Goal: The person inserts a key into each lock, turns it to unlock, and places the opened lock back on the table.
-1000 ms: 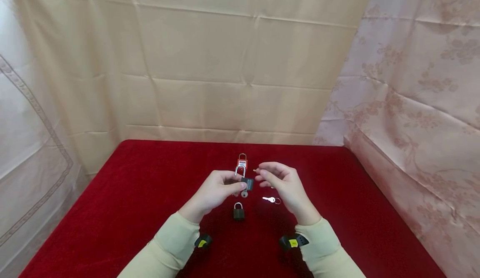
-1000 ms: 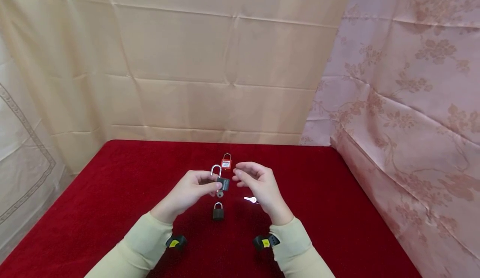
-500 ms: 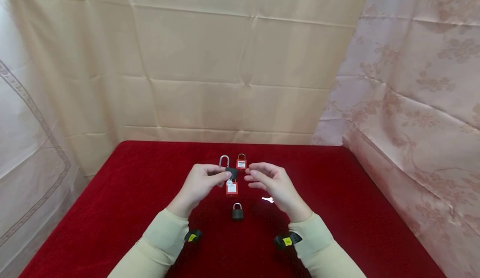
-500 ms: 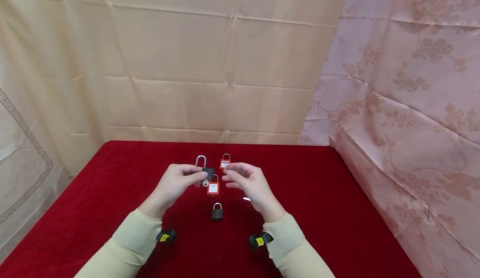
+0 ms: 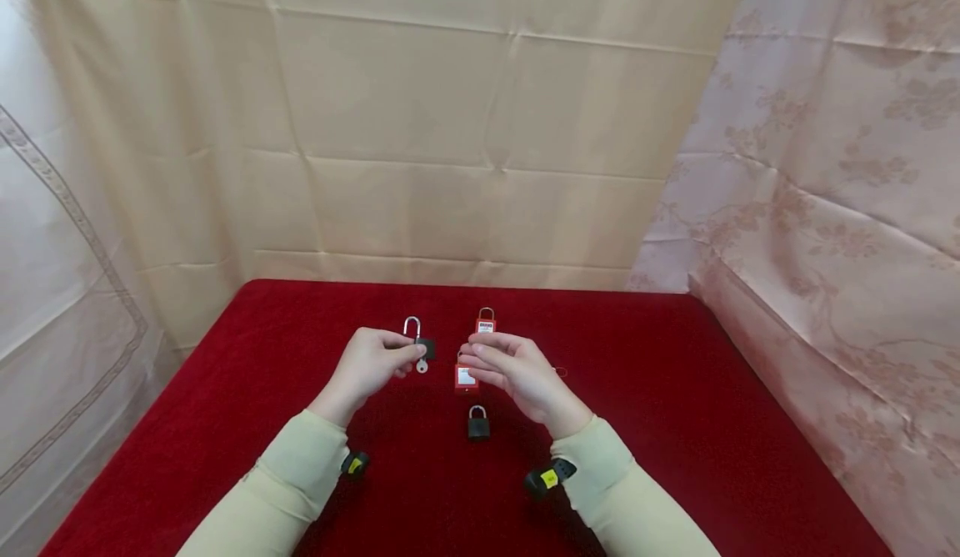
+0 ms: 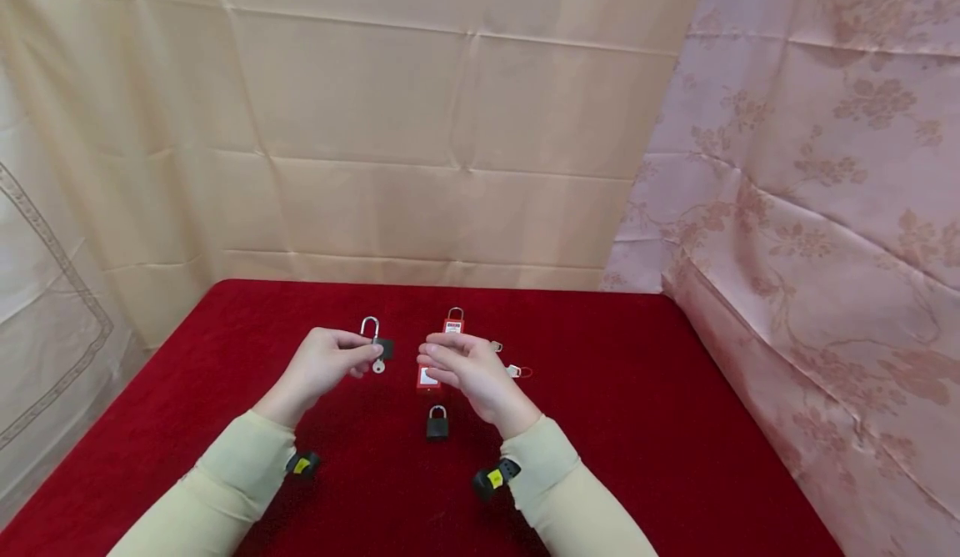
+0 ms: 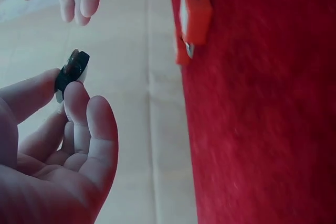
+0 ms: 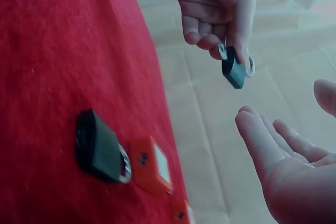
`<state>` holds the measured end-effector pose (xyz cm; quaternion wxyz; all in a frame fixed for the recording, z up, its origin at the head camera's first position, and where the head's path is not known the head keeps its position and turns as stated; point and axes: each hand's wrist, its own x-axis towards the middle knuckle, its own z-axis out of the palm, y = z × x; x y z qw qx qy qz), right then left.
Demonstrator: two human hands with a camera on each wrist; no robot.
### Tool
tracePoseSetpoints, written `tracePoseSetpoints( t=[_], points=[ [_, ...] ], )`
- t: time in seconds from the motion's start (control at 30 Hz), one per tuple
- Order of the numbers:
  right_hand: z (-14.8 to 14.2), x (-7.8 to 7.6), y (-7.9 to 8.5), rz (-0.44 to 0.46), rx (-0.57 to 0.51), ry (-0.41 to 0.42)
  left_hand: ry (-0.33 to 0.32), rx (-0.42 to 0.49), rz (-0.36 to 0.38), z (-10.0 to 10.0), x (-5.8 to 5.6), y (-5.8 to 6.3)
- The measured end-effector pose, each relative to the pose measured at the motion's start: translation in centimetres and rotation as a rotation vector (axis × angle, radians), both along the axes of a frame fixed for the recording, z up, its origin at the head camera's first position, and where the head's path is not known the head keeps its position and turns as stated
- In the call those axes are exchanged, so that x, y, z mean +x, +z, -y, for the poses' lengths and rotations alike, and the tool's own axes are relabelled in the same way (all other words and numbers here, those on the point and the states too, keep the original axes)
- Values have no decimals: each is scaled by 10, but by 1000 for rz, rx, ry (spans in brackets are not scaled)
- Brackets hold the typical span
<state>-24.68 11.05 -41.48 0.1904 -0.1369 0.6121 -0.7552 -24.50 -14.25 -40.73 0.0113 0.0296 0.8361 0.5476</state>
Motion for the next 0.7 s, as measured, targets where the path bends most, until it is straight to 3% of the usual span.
tracePoseSetpoints(
  t=[0.17,0.5,0.7],
  points=[
    [18,-1,-9,51,7,22,8,-62,6,10,-3,-6],
    [48,-2,-19,108,43,74,-4,-149,123,32,-9,-20],
    [61,-4,-25,139,55,94,-4,-186,156,43,-11,-25]
  ],
)
